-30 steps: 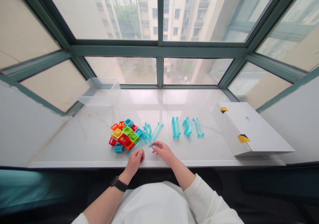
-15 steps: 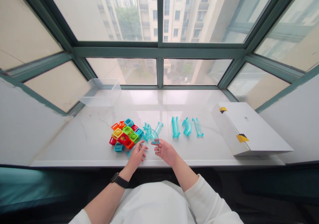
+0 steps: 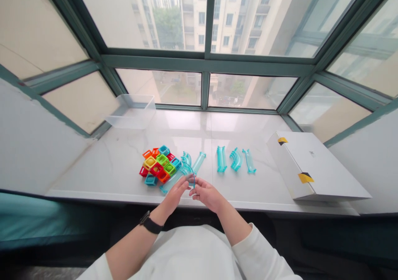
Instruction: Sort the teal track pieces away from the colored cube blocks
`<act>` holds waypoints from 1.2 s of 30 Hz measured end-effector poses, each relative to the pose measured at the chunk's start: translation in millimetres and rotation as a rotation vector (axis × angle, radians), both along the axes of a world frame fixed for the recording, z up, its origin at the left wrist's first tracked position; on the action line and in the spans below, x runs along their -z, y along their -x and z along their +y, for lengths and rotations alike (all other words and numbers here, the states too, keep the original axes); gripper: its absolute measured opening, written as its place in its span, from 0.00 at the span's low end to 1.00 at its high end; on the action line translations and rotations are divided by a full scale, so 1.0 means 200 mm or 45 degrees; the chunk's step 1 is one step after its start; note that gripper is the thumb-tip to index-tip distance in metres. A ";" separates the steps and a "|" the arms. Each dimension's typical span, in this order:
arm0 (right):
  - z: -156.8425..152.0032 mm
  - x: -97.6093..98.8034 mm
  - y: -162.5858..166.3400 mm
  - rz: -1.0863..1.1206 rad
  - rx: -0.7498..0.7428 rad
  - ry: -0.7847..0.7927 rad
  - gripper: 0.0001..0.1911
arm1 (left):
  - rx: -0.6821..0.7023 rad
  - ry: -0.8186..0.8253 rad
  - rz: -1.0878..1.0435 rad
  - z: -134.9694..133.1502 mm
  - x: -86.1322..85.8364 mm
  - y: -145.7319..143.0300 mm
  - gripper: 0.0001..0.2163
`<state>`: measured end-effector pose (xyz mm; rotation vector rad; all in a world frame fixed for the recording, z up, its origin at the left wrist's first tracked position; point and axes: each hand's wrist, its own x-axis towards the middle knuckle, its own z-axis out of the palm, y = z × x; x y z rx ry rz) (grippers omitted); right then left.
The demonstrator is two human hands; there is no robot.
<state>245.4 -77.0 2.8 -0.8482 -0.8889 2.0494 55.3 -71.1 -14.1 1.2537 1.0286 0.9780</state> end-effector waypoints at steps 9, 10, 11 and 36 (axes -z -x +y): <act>-0.02 -0.01 0.02 -0.396 0.006 -0.358 0.22 | -0.067 0.044 0.033 0.01 -0.13 -0.09 0.18; -0.02 -0.02 0.01 -0.523 0.026 -0.443 0.20 | -0.084 0.019 0.068 0.01 -0.13 -0.09 0.18; -0.02 -0.03 0.01 -0.640 0.055 -0.511 0.18 | -0.104 -0.017 0.113 0.02 -0.14 -0.09 0.17; 0.02 -0.25 -0.13 -1.487 0.506 -0.868 0.29 | 0.210 -0.498 0.827 -0.09 -0.26 -0.17 0.17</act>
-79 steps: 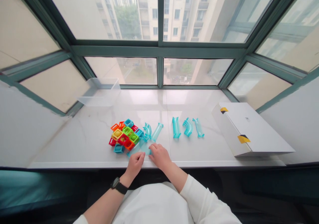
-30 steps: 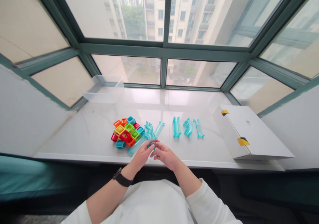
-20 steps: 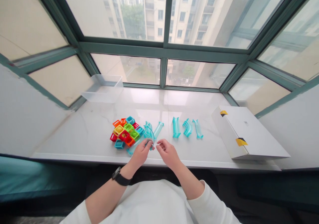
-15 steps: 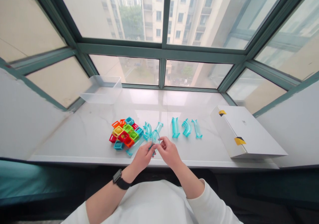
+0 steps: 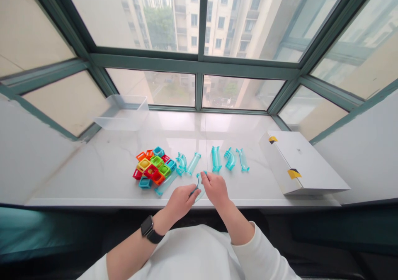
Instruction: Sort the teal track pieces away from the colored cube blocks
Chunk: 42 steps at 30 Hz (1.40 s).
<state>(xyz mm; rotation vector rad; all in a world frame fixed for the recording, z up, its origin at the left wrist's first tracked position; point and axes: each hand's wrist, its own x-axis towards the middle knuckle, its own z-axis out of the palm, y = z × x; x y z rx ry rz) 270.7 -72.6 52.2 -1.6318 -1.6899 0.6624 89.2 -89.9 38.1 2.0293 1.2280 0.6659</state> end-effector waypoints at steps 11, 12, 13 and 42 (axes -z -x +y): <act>-0.02 0.04 -0.18 0.036 0.010 0.086 0.18 | 0.200 0.116 -0.178 -0.01 -0.03 0.02 0.12; -0.04 0.04 -0.18 0.090 0.011 0.052 0.15 | 0.174 0.123 -0.200 0.00 -0.03 0.02 0.12; -0.06 0.05 -0.18 0.152 0.008 0.000 0.16 | 0.143 0.131 -0.222 0.00 -0.02 0.01 0.11; 0.05 0.19 -0.75 -0.098 0.463 -0.612 0.13 | 0.025 -0.135 -0.085 0.26 0.52 -0.16 0.13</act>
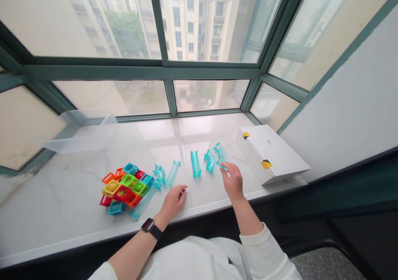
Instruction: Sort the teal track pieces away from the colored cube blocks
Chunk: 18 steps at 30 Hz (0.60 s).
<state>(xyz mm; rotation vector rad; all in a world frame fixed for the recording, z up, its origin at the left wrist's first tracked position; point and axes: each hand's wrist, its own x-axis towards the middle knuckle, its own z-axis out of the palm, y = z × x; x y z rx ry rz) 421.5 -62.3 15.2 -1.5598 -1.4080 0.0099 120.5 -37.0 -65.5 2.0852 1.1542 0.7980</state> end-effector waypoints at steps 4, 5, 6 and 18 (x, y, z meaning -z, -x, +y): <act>0.10 0.09 -0.04 -0.041 -0.002 0.101 0.13 | 0.023 0.008 0.005 0.01 0.00 0.00 0.11; 0.12 0.12 -0.03 -0.041 -0.015 0.126 0.13 | 0.024 0.008 0.002 0.01 -0.01 0.00 0.11; 0.14 0.14 -0.03 -0.039 -0.032 0.147 0.13 | 0.024 0.008 -0.001 0.01 -0.01 0.00 0.11; 0.22 0.20 0.02 -0.045 -0.124 0.267 0.13 | 0.035 0.049 -0.009 0.00 -0.08 0.00 0.11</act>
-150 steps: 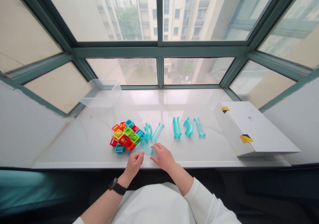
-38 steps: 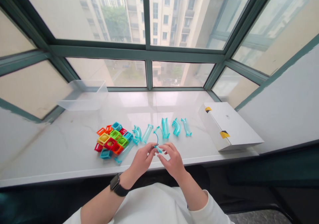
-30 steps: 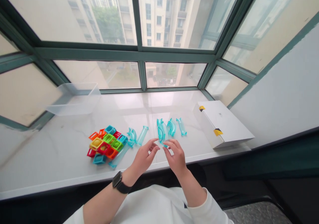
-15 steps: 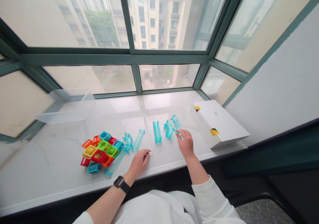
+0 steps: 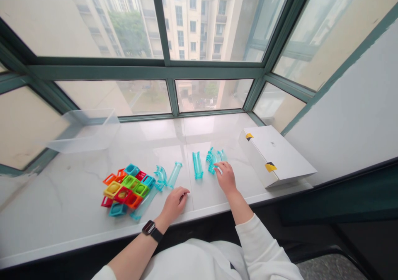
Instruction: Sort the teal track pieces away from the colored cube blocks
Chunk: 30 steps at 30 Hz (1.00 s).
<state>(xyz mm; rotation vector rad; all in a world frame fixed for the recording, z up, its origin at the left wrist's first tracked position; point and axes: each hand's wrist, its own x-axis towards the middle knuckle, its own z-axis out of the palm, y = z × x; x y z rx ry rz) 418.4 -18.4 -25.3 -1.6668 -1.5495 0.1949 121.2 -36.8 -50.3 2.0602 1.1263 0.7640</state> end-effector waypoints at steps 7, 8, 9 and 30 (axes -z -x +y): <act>0.00 0.01 0.00 -0.051 -0.031 -0.001 0.13 | 0.002 0.000 -0.008 0.00 0.01 0.00 0.11; 0.00 0.01 -0.01 -0.054 -0.034 0.003 0.13 | 0.000 -0.001 -0.012 0.00 0.01 0.00 0.11; 0.00 0.01 -0.01 -0.056 -0.037 0.007 0.13 | -0.001 -0.001 -0.016 0.00 0.01 0.00 0.11; 0.01 0.02 -0.01 -0.066 -0.050 0.024 0.14 | -0.002 0.025 -0.018 0.00 0.01 0.00 0.11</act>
